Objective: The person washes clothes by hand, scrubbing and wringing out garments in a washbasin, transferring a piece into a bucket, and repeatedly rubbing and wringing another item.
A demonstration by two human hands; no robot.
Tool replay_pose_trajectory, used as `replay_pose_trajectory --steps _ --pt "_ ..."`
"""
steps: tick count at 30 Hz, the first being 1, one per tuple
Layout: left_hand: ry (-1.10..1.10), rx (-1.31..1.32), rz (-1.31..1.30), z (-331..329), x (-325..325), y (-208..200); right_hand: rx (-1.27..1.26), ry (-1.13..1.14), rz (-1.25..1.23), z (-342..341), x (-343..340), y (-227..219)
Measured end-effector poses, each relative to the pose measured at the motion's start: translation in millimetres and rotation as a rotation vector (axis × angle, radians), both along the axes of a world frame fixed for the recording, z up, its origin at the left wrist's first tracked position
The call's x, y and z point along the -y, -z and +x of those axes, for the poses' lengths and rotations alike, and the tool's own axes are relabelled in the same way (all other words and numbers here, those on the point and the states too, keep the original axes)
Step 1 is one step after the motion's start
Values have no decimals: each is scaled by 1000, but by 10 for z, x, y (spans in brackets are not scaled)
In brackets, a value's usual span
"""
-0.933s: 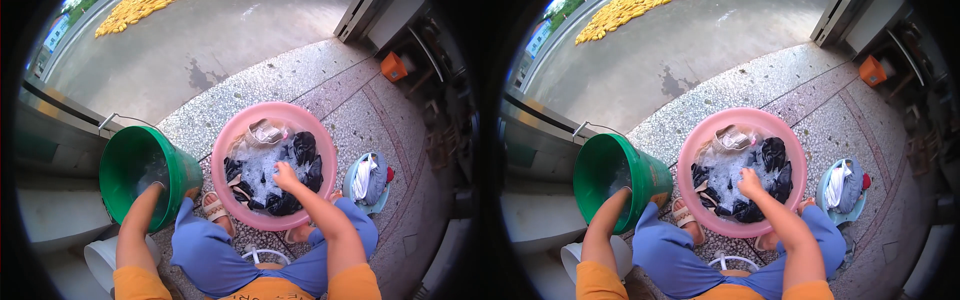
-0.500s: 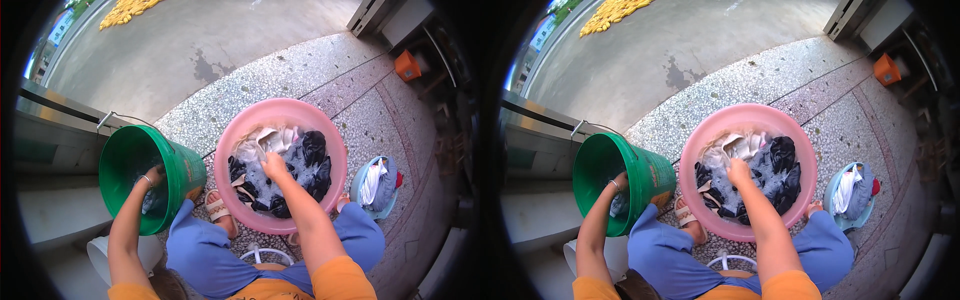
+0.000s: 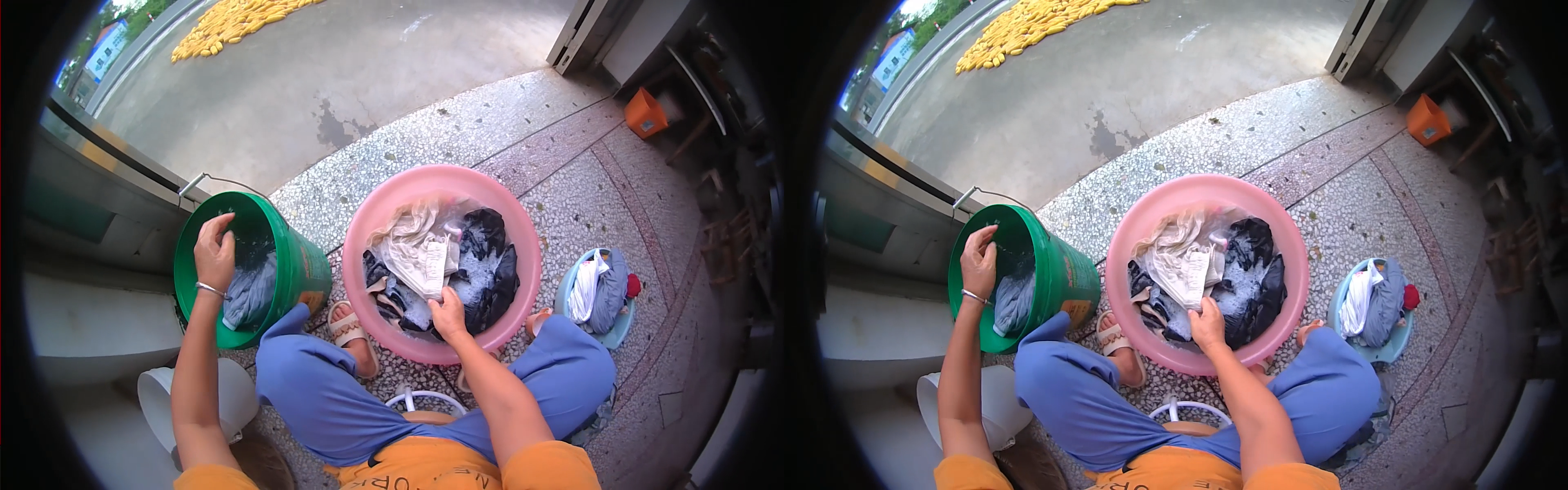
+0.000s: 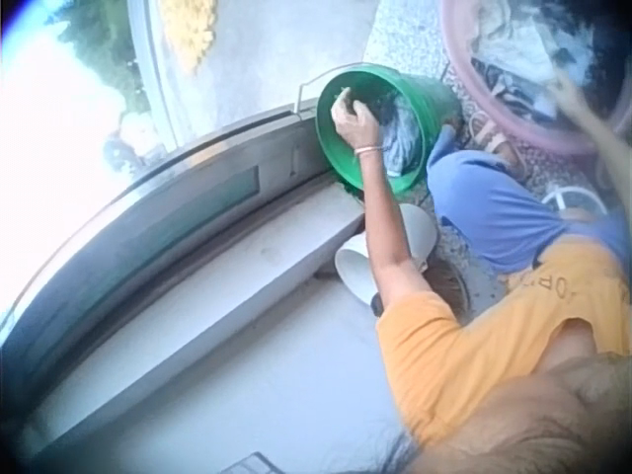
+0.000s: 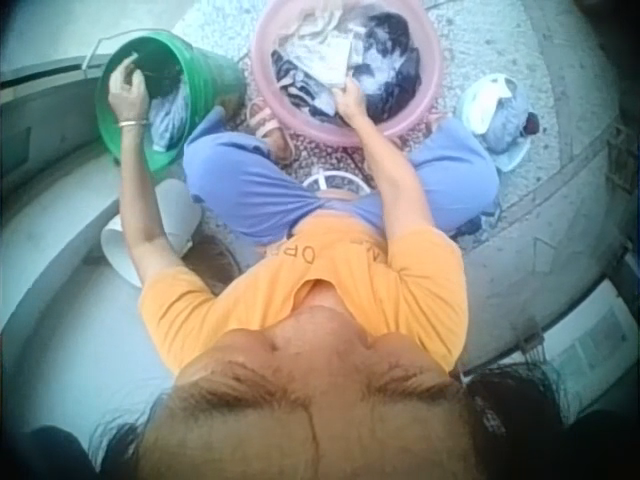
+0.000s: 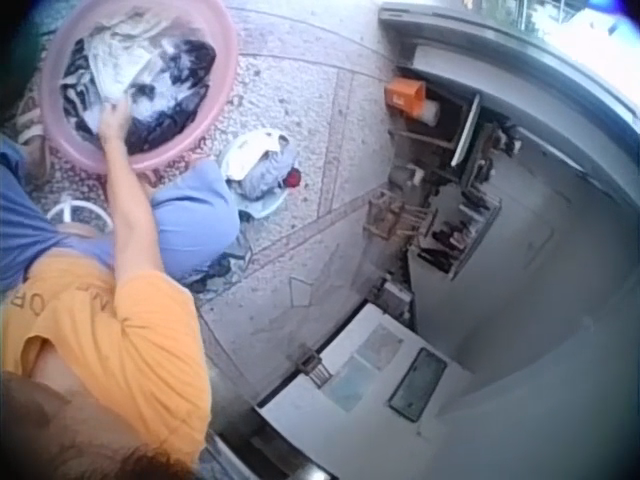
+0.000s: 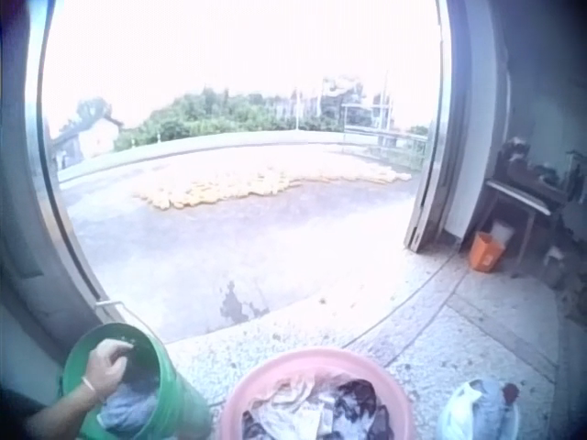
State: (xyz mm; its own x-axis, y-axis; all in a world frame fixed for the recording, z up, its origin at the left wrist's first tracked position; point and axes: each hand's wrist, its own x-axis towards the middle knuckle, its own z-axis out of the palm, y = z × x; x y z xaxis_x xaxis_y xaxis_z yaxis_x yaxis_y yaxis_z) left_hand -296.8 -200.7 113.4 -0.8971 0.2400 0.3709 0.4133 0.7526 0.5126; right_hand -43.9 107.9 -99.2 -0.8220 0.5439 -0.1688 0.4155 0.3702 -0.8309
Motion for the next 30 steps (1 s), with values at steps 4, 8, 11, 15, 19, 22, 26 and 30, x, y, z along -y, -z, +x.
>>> replay_pose_trajectory --steps 4,8,11,15,19,22,26,30 --pt "321 584 475 538 -870 -169 -162 -43 135 28 113 -485" --pt "319 1225 163 1189 -1656 573 -282 -301 292 55 517 -1004" --pt "167 1180 -322 1661 -2022 1225 -268 -401 376 327 715 -1056" --pt "204 1072 -165 1772 -1827 1640 -291 -333 227 650 730 -868" --pt "80 1118 343 1637 -1679 1781 -247 152 -104 680 746 -659" --pt "165 1371 749 1624 -1841 1186 -40 350 39 664 564 -234" --pt "308 1293 921 1530 -1804 720 184 421 -97 374 553 -301" --pt "324 1240 1101 1607 -1898 -73 57 539 -1061 105 515 -751"
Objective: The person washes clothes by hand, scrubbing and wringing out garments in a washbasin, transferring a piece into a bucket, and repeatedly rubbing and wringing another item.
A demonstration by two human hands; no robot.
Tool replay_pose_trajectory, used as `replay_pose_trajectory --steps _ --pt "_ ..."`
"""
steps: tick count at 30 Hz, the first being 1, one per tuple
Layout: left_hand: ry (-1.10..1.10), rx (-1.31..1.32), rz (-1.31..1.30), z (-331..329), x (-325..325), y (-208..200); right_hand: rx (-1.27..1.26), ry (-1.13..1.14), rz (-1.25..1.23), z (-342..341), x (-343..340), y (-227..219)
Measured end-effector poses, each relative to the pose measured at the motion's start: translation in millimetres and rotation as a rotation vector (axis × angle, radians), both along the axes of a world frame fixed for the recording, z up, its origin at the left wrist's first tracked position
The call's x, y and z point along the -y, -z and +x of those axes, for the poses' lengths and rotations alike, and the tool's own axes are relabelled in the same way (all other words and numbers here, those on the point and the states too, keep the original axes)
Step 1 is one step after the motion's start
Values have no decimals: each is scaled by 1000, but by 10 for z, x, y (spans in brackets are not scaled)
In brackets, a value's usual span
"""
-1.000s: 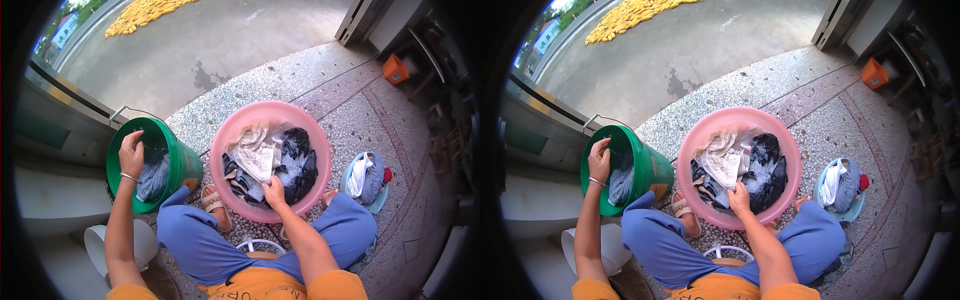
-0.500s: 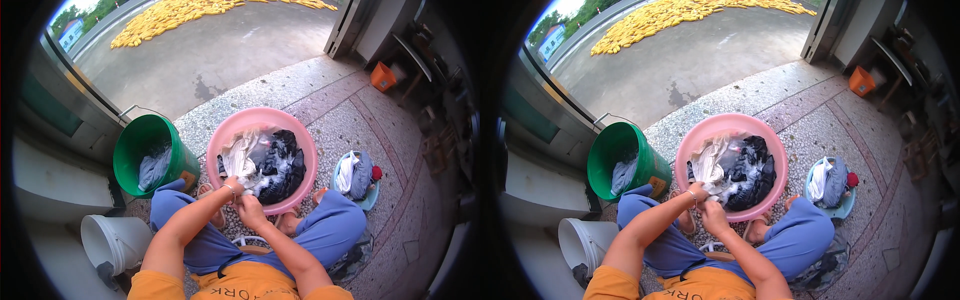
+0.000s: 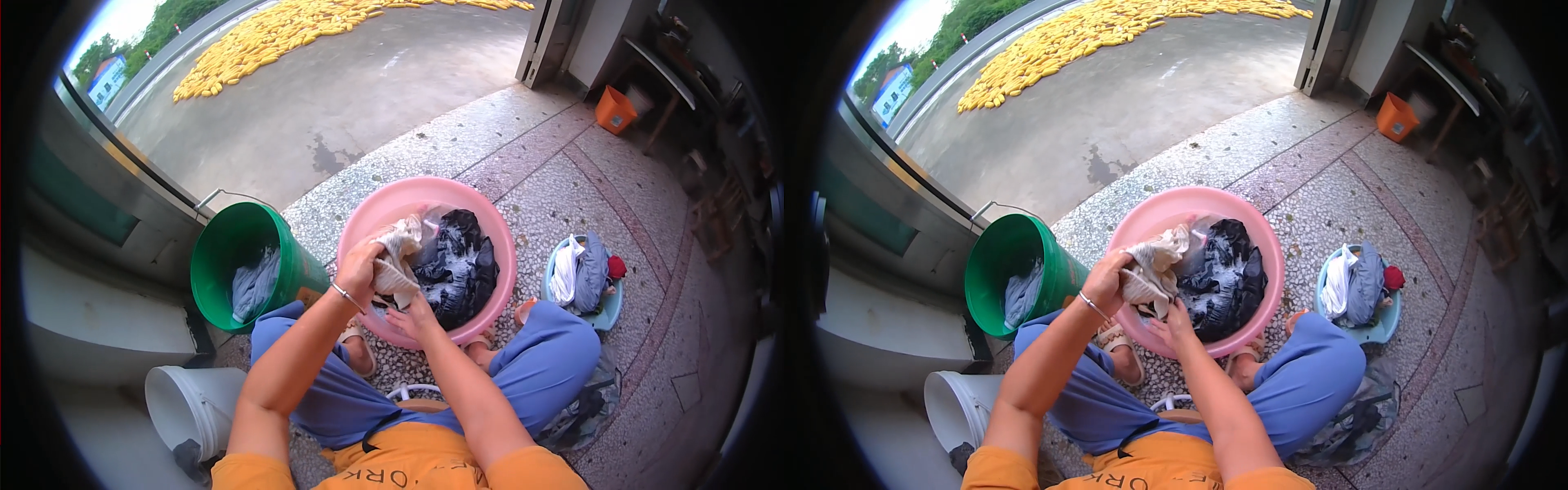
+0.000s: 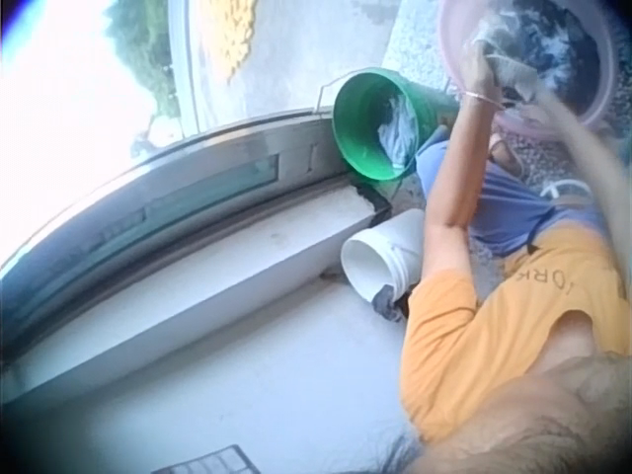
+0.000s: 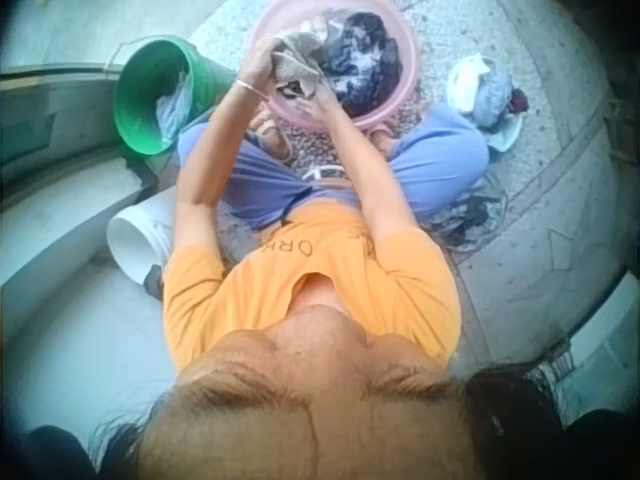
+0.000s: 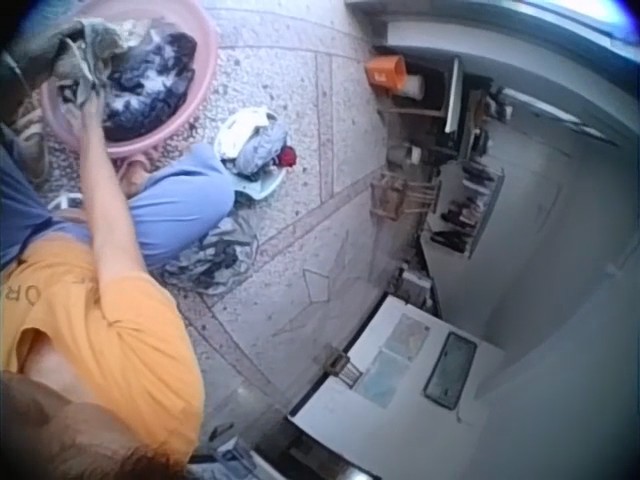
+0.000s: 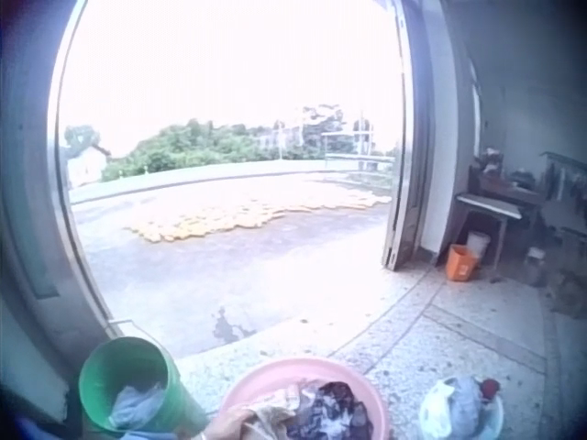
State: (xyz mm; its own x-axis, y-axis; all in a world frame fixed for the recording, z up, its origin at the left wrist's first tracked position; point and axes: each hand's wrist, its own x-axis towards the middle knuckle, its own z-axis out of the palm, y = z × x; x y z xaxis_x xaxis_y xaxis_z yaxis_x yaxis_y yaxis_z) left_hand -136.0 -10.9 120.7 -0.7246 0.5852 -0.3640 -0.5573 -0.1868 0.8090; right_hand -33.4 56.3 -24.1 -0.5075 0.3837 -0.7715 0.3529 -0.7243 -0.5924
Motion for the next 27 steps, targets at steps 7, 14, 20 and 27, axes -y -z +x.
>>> replay_pose_trajectory --steps 7,14,20,27 --pt "-38 -172 28 -567 110 -770 -373 72 -69 -574 -764 -964" --pt "-41 -490 -217 -1236 390 -1468 -554 -49 445 -792 -1492 -2740" --pt "-164 -733 -353 -1328 438 -2264 -717 42 814 -1011 -1609 -3973" --pt "-279 -1100 -504 -1476 203 -3115 -791 105 882 -1192 -2430 -5107"
